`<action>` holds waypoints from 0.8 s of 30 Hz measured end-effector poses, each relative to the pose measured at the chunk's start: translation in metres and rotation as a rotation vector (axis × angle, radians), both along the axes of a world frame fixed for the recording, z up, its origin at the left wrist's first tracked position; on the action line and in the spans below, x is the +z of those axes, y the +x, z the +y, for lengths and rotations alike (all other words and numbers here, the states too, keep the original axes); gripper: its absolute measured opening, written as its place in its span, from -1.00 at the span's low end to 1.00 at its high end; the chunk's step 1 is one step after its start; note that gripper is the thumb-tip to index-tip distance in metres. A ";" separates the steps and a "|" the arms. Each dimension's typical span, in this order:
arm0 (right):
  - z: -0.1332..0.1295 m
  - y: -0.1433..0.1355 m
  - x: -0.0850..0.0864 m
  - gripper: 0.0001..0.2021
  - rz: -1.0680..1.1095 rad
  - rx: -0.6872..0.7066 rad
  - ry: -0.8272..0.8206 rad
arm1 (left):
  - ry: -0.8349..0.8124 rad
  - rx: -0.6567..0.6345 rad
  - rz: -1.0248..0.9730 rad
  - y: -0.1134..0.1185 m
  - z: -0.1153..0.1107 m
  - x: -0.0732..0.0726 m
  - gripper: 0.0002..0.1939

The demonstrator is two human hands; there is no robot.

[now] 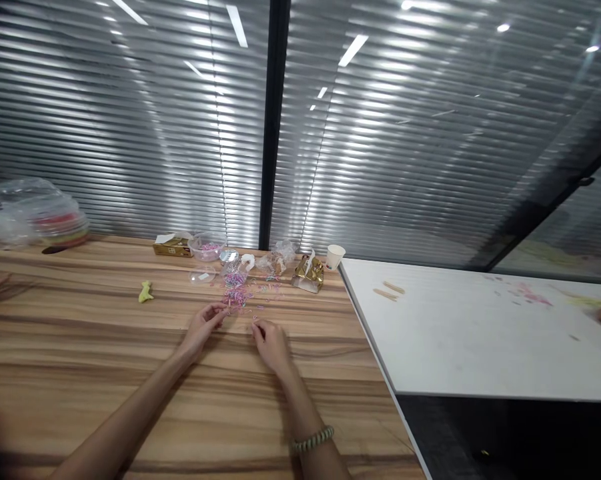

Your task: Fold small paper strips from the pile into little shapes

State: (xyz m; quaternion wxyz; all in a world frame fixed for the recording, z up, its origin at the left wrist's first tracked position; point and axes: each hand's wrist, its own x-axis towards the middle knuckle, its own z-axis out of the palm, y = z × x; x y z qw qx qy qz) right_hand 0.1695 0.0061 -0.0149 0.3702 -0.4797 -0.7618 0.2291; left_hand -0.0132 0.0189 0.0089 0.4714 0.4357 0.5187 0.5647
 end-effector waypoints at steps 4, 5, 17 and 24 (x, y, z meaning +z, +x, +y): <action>-0.002 -0.001 0.003 -0.71 -0.005 0.006 0.010 | 0.014 -0.022 0.071 -0.001 -0.002 0.002 -0.62; -0.002 -0.001 0.003 -0.71 -0.008 0.005 0.009 | 0.020 -0.036 0.091 -0.001 -0.002 0.001 -0.63; -0.001 -0.001 0.000 -0.74 -0.082 0.002 -0.002 | 0.136 -0.102 0.286 -0.002 0.001 -0.012 -0.73; -0.002 -0.001 0.003 -0.74 -0.128 0.004 -0.001 | 0.160 -0.158 0.314 0.000 -0.001 -0.008 -0.77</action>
